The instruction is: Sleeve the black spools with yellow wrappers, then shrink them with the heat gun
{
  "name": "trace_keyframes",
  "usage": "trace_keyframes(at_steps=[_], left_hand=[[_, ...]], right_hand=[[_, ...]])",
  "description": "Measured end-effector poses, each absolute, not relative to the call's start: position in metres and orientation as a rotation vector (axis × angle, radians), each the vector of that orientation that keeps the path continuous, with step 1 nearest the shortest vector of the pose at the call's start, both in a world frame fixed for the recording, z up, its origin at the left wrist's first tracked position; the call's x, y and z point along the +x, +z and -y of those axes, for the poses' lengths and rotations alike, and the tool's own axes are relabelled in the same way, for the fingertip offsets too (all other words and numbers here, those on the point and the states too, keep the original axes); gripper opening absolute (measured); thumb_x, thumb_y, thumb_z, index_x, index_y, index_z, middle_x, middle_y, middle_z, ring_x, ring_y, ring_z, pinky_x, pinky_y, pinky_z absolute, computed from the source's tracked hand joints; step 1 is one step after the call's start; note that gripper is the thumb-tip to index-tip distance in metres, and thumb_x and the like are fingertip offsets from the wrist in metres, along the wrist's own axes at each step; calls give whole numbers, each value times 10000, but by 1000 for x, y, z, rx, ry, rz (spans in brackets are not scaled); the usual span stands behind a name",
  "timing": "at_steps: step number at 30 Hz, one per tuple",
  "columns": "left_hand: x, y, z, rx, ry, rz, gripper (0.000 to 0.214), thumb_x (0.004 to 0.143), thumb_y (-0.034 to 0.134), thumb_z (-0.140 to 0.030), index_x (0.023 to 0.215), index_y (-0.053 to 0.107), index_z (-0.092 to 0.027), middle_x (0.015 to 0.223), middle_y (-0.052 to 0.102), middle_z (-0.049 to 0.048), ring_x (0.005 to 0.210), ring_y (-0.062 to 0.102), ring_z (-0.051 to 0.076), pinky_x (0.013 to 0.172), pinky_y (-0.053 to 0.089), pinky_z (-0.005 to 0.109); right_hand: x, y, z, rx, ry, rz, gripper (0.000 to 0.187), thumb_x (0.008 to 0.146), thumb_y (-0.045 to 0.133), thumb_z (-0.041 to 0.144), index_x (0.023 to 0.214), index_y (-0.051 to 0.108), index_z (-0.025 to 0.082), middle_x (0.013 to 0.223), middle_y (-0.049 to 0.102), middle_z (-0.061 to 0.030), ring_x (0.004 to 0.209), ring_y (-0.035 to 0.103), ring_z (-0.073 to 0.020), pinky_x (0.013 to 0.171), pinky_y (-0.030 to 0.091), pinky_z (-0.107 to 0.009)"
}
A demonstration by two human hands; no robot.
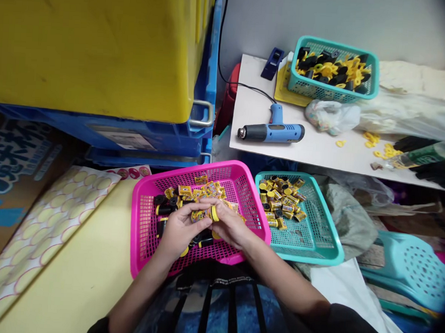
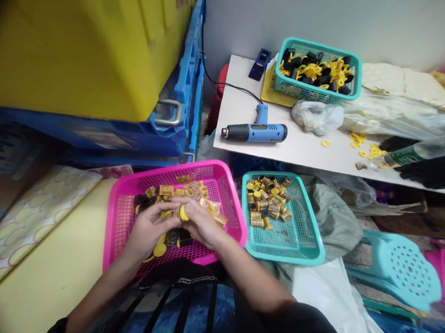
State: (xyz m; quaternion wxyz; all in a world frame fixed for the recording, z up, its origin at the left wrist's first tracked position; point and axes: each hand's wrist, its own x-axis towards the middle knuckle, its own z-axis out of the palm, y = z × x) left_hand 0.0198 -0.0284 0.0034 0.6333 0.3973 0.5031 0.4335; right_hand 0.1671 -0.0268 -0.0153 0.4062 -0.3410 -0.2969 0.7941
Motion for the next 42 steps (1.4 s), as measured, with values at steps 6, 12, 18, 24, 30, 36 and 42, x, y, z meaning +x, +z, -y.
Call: trace_keyframes(at_steps=[6,12,18,24,30,36,42], left_hand=[[24,3,30,909,998,-1169,295,654,798,-286,915,711,-178,1011,741,64,1003,673,231,957,515,390],[26,-2,33,898,981,-1096,288,687,787,-309,914,672,-173,1081,705,73,862,684,187,774,571,307],[30,-1,33,814,986,-988,480,743,745,-398,1141,530,-238,1111,657,67,890,672,179,713,557,263],[6,-6,6,1114,790,-1243,410,835,572,-474,1127,606,-189,1166,657,105,1049,632,240,901,507,380],[10,-33,5,1732,228,-1263,239,862,512,-267,1005,692,-203,1050,713,85,1010,637,242,917,471,385],[14,-39,13,1897,30,-1267,208,839,545,-210,952,719,-198,999,733,94,995,637,271,896,457,387],[10,-38,3,1519,378,-1490,200,853,533,-322,817,682,-193,821,722,57,779,672,214,746,504,328]], right_hand=[[167,-31,27,-941,1735,972,386,842,580,580,985,641,226,987,607,-34,893,553,-160,831,438,-301],[162,-39,29,-948,1715,988,444,897,440,621,1037,612,236,980,600,-39,872,568,-171,764,465,-304],[189,-1,31,-1023,1300,1500,365,860,591,507,1121,608,252,1081,635,-62,980,594,-202,857,476,-370],[285,39,29,-1742,134,1733,206,831,629,276,1019,658,198,993,675,-107,975,595,-267,910,425,-490],[234,4,12,-1946,661,2298,197,905,526,270,985,678,174,967,701,-104,938,630,-217,813,483,-320],[183,-36,-5,-1981,797,2623,178,859,567,184,959,701,123,965,710,-158,941,652,-264,769,484,-318],[212,-27,-4,-1910,732,2599,243,930,487,229,923,715,146,914,715,-139,922,644,-238,811,477,-323]])
